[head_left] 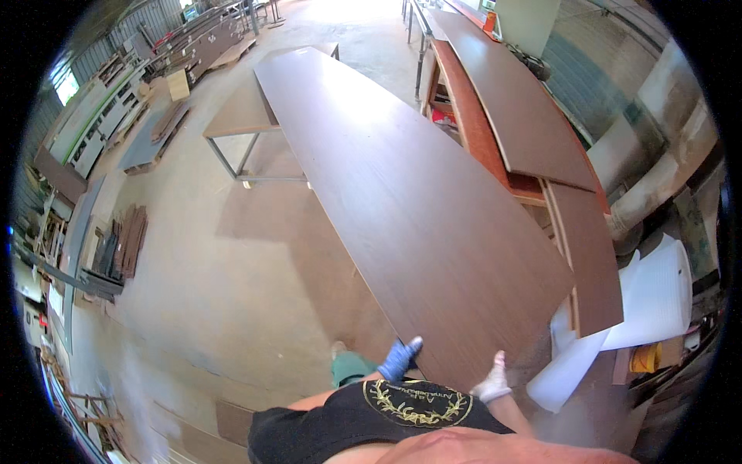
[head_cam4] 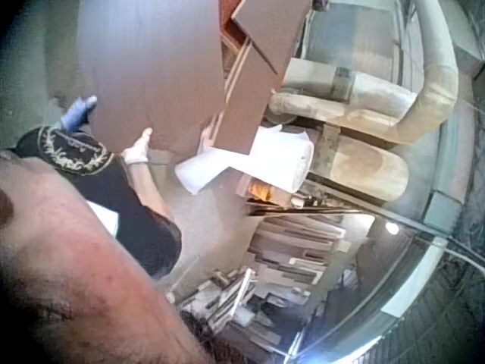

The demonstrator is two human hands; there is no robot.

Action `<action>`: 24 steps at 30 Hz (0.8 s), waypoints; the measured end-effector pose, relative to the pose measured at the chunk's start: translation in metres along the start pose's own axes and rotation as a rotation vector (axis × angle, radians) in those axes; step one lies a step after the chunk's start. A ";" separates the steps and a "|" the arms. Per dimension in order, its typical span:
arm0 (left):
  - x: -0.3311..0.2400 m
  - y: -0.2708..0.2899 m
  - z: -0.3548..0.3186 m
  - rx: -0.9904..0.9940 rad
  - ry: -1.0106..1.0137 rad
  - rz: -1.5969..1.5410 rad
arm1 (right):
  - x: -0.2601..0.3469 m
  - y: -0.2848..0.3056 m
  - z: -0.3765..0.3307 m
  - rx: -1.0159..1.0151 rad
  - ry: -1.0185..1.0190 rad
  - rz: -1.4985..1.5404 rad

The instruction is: The person picks up large brown wood panels from a stack, carries them across the workshop, and places them onto a workbench. The person repeats this process several times, moving multiple panels one at a time.

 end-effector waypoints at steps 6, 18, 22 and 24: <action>0.025 0.214 0.112 0.062 0.206 0.257 | -0.140 -0.111 0.128 0.068 -0.322 0.075; -0.118 0.405 0.238 -0.166 0.222 0.309 | -0.265 -0.348 0.196 0.021 -0.636 0.044; -0.104 0.491 0.336 -0.150 0.166 0.357 | -0.282 -0.432 0.242 -0.075 -0.522 0.042; -0.154 0.505 0.389 -0.078 0.190 0.395 | -0.284 -0.498 0.271 -0.025 -0.462 0.052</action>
Point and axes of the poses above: each hand's wrist, its own z-axis towards the middle knuckle, its own y-axis out of the back of the hand, x = y × z, the point moved 9 cm from there along z, towards the middle knuckle, and after that the axes turned 12 degrees about -y, right-handed, at the moved point
